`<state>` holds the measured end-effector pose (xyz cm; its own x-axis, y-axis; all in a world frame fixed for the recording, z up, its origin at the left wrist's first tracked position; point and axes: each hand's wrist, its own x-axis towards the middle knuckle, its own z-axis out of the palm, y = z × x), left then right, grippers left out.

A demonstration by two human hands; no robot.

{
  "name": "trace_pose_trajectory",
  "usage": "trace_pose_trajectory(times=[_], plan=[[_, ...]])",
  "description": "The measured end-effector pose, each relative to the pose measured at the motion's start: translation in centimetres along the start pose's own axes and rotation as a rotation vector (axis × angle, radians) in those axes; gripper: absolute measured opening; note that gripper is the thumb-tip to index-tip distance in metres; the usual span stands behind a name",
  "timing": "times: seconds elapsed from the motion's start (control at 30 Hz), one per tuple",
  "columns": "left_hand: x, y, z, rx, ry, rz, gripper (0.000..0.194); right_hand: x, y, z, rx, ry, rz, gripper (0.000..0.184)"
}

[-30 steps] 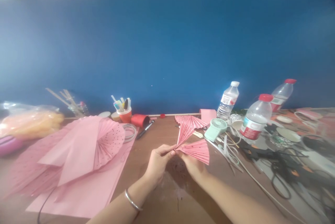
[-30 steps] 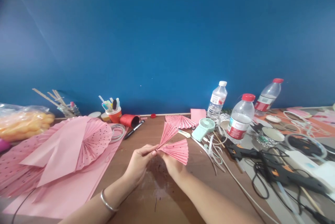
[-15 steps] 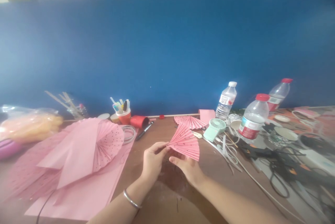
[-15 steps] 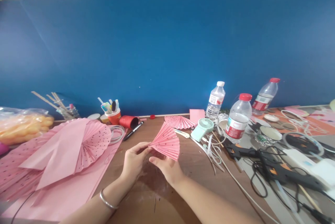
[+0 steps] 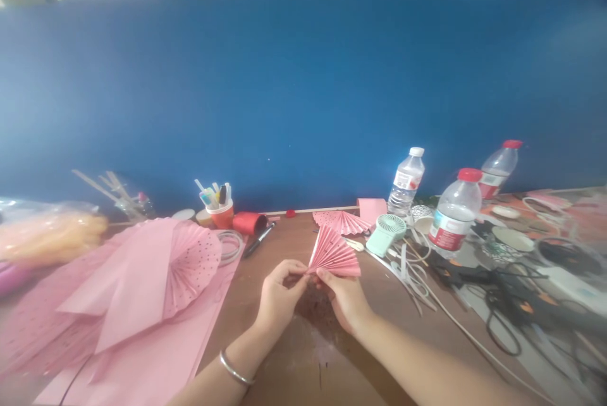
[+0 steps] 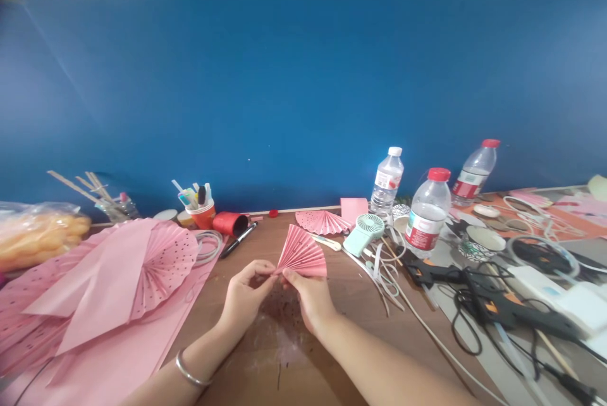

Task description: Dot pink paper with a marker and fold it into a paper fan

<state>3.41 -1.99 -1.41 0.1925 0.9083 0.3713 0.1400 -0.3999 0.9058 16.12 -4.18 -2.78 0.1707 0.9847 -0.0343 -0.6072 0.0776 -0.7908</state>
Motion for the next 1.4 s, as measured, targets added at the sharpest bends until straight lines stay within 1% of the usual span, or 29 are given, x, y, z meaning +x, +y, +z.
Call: trace_pose_trajectory(times=[0.13, 0.23, 0.33, 0.4, 0.47, 0.57, 0.7, 1.0, 1.23, 1.4], plan=[[-0.09, -0.09, 0.22, -0.017, -0.048, -0.009, 0.004, 0.23, -0.43, 0.13, 0.022, -0.009, -0.042, 0.016], [-0.05, -0.08, 0.24, -0.033, -0.091, -0.076, 0.007, 0.34, -0.48, 0.05, -0.007, 0.022, -0.064, 0.018], [0.04, -0.28, 0.16, -0.036, -0.054, -0.194, 0.014, 0.32, -0.35, -0.11, -0.102, 0.040, -0.068, 0.019], [0.03, -0.51, 0.10, -0.075, -0.033, -0.271, 0.018, 0.26, -0.28, -0.18, -0.174, 0.036, -0.073, 0.020], [-0.06, -0.72, 0.08, -0.145, -0.030, -0.319, 0.020, 0.20, -0.26, -0.20, -0.229, 0.025, -0.083, 0.020], [-0.21, -0.94, 0.13, -0.223, -0.037, -0.354, 0.021, 0.15, -0.29, -0.20, -0.284, 0.022, -0.097, 0.020], [-0.22, -1.02, 0.25, -0.234, -0.047, -0.361, 0.020, 0.13, -0.28, -0.23, -0.324, 0.031, -0.103, 0.021], [0.25, -0.51, 0.31, -0.226, -0.095, -0.305, 0.017, -0.03, -0.26, -0.21, -0.348, 0.045, -0.116, 0.022], [0.19, -0.06, 0.26, -0.281, -0.162, -0.316, 0.018, -0.07, -0.44, -0.15, -0.347, 0.049, -0.133, 0.022], [0.18, -0.10, 0.23, -0.295, -0.173, -0.333, 0.020, -0.07, -0.49, -0.07, -0.335, 0.062, -0.129, 0.022]])
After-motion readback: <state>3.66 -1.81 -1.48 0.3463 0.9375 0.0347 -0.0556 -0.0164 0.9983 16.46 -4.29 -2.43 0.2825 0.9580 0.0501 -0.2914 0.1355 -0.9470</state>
